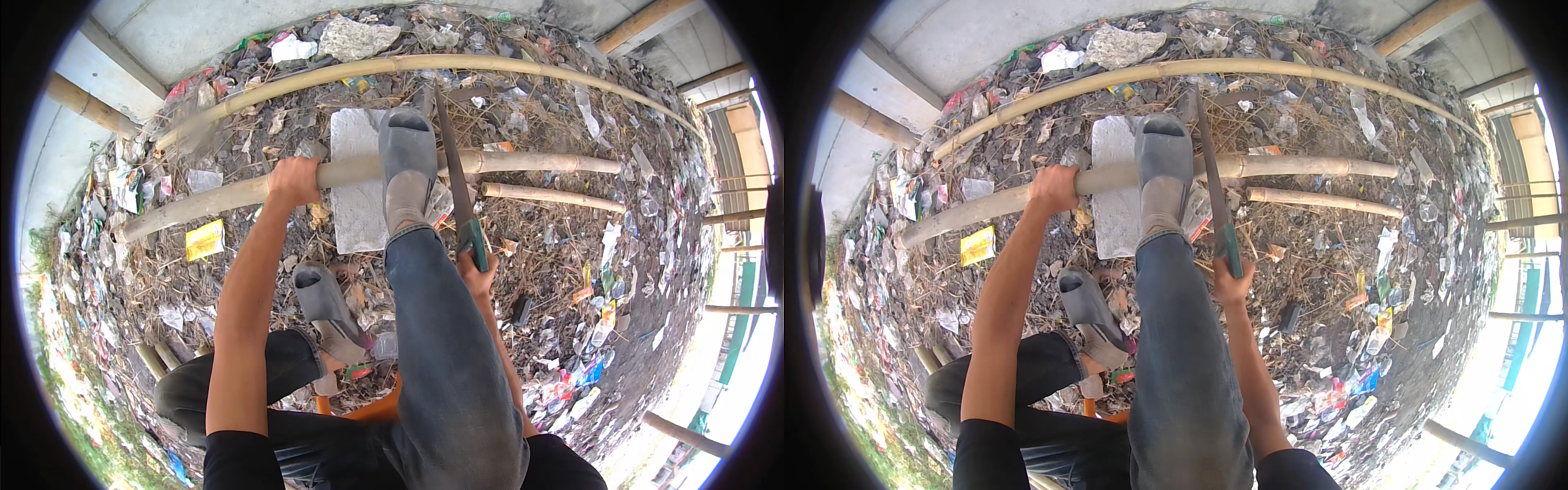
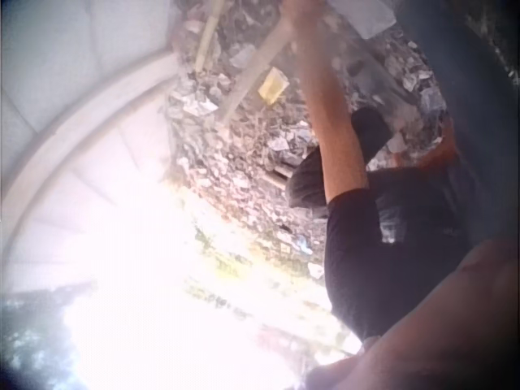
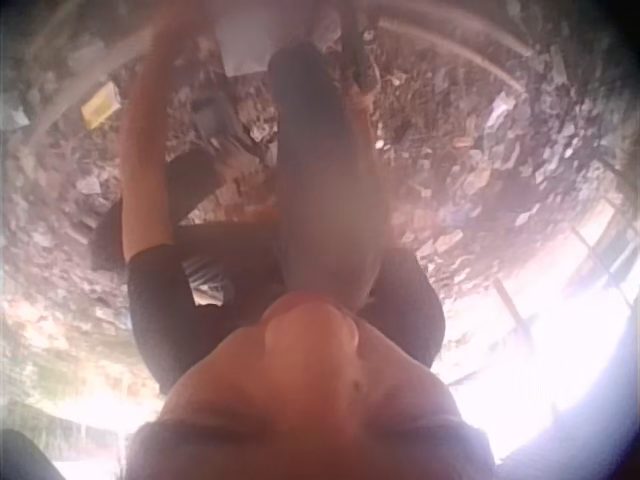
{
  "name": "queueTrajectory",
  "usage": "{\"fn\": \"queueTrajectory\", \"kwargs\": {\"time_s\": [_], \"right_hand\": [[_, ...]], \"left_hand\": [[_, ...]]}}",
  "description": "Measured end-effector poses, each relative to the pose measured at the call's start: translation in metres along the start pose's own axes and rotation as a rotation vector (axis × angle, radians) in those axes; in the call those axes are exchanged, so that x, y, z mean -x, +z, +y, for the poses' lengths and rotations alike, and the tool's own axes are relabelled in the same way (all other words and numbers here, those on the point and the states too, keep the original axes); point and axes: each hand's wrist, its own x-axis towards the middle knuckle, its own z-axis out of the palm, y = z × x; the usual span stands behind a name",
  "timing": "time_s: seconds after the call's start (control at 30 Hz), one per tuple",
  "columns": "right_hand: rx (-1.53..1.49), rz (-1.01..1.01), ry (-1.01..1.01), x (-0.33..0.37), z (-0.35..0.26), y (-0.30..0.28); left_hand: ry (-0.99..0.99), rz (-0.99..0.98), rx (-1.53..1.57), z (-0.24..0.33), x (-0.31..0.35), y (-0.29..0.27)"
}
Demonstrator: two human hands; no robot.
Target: The person sits on a small stool and uses a hand saw to cut a long bamboo pole resting on a concrete block. They hold the pole with their left hand and saw with their right hand, eventually cutting through the bamboo.
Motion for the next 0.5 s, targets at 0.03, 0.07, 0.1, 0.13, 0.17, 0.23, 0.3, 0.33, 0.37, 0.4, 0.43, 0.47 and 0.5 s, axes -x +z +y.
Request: {"fn": "queueTrajectory", "kwargs": {"time_s": [0.03,0.07,0.1,0.13,0.17,0.23,0.3,0.33,0.37,0.4,0.43,0.47,0.5], "right_hand": [[-0.007,0.105,-0.132,0.039,0.032,-0.028],[-0.009,0.208,-0.26,0.078,0.067,-0.054],[0.014,0.235,-0.288,0.1,0.088,-0.07],[0.015,0.247,-0.314,0.118,0.086,-0.064],[0.091,0.091,-0.29,0.115,0.076,-0.081],[0.164,-0.032,-0.131,0.074,0.002,-0.041],[-0.032,0.136,0.055,-0.018,-0.034,0.009],[-0.01,0.137,-0.047,-0.063,-0.038,0.012],[0.038,0.113,-0.103,-0.075,-0.039,0.012],[0.086,0.083,-0.138,-0.084,-0.035,0.008],[0.138,0.043,-0.145,-0.081,-0.021,0.003],[0.041,0.044,-0.095,-0.07,-0.006,-0.002],[-0.079,0.043,-0.084,-0.066,0.001,0.004]], "left_hand": [[0.024,0.041,-0.004,0.003,-0.012,-0.012],[0.041,0.063,-0.004,0.011,-0.018,-0.015],[0.057,0.047,-0.007,0.021,-0.014,-0.006],[0.037,0.034,-0.022,0.018,-0.011,-0.008],[0.019,0.021,-0.039,0.016,-0.011,-0.011],[0.01,0.008,-0.047,0.002,-0.001,-0.003],[-0.004,-0.015,-0.037,0.009,-0.012,-0.005],[-0.005,-0.028,-0.027,0.016,-0.015,-0.009],[-0.003,-0.009,-0.016,0.012,-0.017,-0.019],[-0.009,-0.01,-0.012,0.014,-0.017,-0.024],[-0.021,-0.04,-0.009,0.017,-0.007,-0.019],[-0.025,-0.058,-0.002,0.023,0.003,-0.009],[-0.032,-0.033,-0.007,0.022,0.001,-0.013]]}}
